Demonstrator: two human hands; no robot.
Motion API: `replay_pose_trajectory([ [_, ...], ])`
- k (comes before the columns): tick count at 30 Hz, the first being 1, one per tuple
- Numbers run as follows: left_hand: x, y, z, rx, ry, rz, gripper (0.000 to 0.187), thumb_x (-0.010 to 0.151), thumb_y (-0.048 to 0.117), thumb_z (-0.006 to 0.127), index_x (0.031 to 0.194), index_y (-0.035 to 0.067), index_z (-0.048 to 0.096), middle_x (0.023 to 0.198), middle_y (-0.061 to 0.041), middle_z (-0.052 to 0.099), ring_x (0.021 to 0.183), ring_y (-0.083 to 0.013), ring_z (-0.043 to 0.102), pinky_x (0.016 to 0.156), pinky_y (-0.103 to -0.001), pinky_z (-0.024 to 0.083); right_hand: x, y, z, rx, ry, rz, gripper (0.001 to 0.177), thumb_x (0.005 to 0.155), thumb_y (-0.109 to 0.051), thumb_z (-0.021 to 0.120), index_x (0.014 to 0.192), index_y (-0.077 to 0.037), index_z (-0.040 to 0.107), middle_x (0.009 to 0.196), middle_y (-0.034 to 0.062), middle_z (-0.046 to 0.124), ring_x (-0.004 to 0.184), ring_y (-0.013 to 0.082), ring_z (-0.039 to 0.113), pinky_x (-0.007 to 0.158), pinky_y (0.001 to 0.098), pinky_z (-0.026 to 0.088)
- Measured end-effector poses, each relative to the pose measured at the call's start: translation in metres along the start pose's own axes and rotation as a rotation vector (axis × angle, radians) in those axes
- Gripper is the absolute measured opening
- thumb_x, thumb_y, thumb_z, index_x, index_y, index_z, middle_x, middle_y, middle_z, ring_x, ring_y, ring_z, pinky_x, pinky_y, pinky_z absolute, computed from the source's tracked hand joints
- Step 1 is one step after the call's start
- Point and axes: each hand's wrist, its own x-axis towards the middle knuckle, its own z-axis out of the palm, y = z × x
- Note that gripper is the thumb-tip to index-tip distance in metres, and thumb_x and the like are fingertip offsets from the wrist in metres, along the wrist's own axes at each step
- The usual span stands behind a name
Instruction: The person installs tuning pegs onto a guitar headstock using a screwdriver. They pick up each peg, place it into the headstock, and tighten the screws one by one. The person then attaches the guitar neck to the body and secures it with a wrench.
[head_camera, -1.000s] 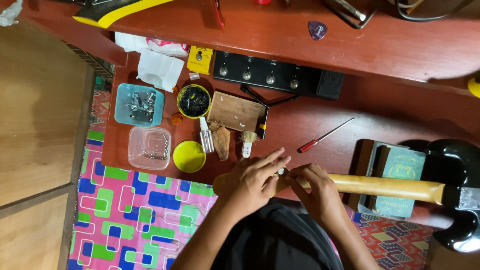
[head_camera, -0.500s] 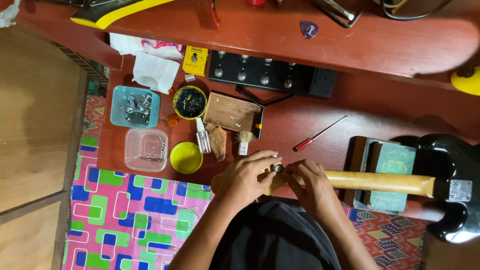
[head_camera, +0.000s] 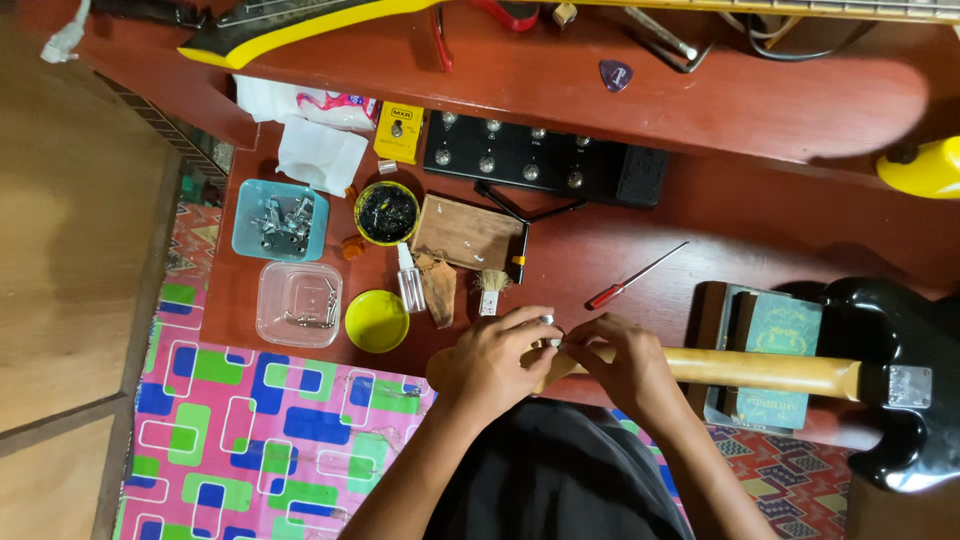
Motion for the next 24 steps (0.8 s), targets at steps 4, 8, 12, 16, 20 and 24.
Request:
replay_pose_trajectory([
  [4, -0.004, 0.001, 0.007, 0.042, 0.061, 0.026, 0.013, 0.083, 0.022, 0.076, 0.095, 0.022, 0.08, 0.111, 0.001, 0.076, 0.085, -0.0265, 0.076, 0.071, -0.04, 0.062, 0.003, 0.015, 0.01, 0.101, 0.034, 0.08, 0.014, 0.082, -0.029, 0.085, 0.09, -0.018, 0.083, 0.088, 0.0062, 0.079, 0.089, 0.0295, 0.076, 0.082, 0.0412, 0.056],
  [8, -0.007, -0.004, 0.019, 0.177, 0.17, 0.05, 0.016, 0.077, 0.03, 0.077, 0.094, 0.031, 0.078, 0.112, 0.01, 0.074, 0.082, -0.0222, 0.076, 0.067, -0.039, 0.063, 0.005, 0.015, 0.013, 0.238, 0.049, 0.133, 0.012, 0.082, -0.023, 0.085, 0.087, -0.013, 0.085, 0.086, 0.0095, 0.078, 0.089, 0.0268, 0.078, 0.085, 0.0388, 0.059],
  [12, -0.01, -0.003, 0.02, 0.197, 0.225, 0.077, 0.012, 0.078, 0.03, 0.078, 0.09, 0.033, 0.079, 0.111, 0.011, 0.076, 0.081, -0.0199, 0.077, 0.066, -0.038, 0.062, 0.003, 0.018, 0.016, 0.284, 0.076, 0.125, 0.013, 0.081, -0.022, 0.087, 0.088, -0.011, 0.085, 0.084, 0.0108, 0.077, 0.088, 0.0259, 0.078, 0.086, 0.0384, 0.06],
  [16, -0.009, 0.002, 0.018, 0.194, 0.247, 0.067, 0.011, 0.077, 0.028, 0.078, 0.087, 0.031, 0.079, 0.112, 0.008, 0.077, 0.08, -0.0241, 0.077, 0.068, -0.041, 0.062, 0.0, 0.029, 0.01, 0.08, 0.065, -0.047, 0.017, 0.083, -0.036, 0.082, 0.088, -0.02, 0.086, 0.088, 0.0006, 0.08, 0.091, 0.0249, 0.077, 0.087, 0.0357, 0.056],
  [20, -0.006, 0.005, 0.019, 0.194, 0.24, 0.057, 0.009, 0.078, 0.029, 0.077, 0.086, 0.032, 0.078, 0.113, 0.01, 0.077, 0.078, -0.0246, 0.076, 0.071, -0.041, 0.061, -0.012, 0.022, 0.002, -0.049, 0.075, -0.162, 0.017, 0.084, -0.029, 0.077, 0.095, -0.018, 0.085, 0.096, 0.0024, 0.08, 0.099, 0.0271, 0.076, 0.096, 0.0374, 0.047],
  [24, -0.003, 0.006, 0.019, 0.177, 0.246, 0.056, 0.003, 0.078, 0.03, 0.077, 0.081, 0.03, 0.077, 0.109, 0.009, 0.079, 0.074, -0.0237, 0.076, 0.076, -0.039, 0.06, -0.011, -0.004, -0.013, 0.084, 0.033, -0.086, 0.025, 0.085, -0.014, 0.069, 0.101, 0.0, 0.082, 0.097, 0.0258, 0.079, 0.102, 0.0487, 0.071, 0.09, 0.0518, 0.051],
])
